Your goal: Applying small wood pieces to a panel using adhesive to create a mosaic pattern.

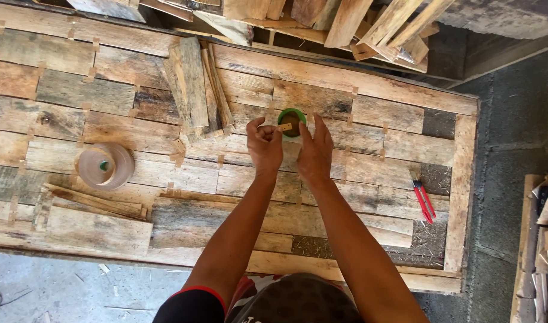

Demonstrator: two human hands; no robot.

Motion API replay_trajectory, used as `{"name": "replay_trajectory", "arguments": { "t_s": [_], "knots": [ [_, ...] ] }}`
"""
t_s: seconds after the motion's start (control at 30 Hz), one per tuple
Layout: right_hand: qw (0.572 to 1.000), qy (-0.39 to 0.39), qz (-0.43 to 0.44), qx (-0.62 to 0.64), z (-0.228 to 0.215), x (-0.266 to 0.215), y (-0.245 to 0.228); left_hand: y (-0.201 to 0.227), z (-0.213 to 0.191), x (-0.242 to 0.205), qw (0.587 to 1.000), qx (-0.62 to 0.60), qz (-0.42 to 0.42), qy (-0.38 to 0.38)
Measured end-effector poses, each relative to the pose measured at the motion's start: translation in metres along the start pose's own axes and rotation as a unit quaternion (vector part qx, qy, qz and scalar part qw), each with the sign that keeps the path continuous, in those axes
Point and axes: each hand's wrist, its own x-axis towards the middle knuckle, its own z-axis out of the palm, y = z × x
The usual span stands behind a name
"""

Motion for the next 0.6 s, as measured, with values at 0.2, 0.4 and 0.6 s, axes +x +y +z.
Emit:
{"name": "replay_trajectory", "arguments": {
  "t_s": [0.2, 0.4, 0.6],
  "knots": [
    [0.936, 0.035, 0.099, 0.336, 0.002, -0.029, 0.016, 0.005, -0.022, -0.052, 0.996, -0.083, -0.018, -0.035],
    [0.835, -0.025, 0.206, 0.51, 0.018, -0.081, 0.047, -0.026, -0.012, -0.109, 0.991, -0.125, -0.041, -0.037],
    [0.809, -0.001, 0.2, 0.553, 0.022, -0.129, 0.092, -0.039, 0.012, -0.156, 0.989, -0.115, -0.066, -0.067]
  ]
}}
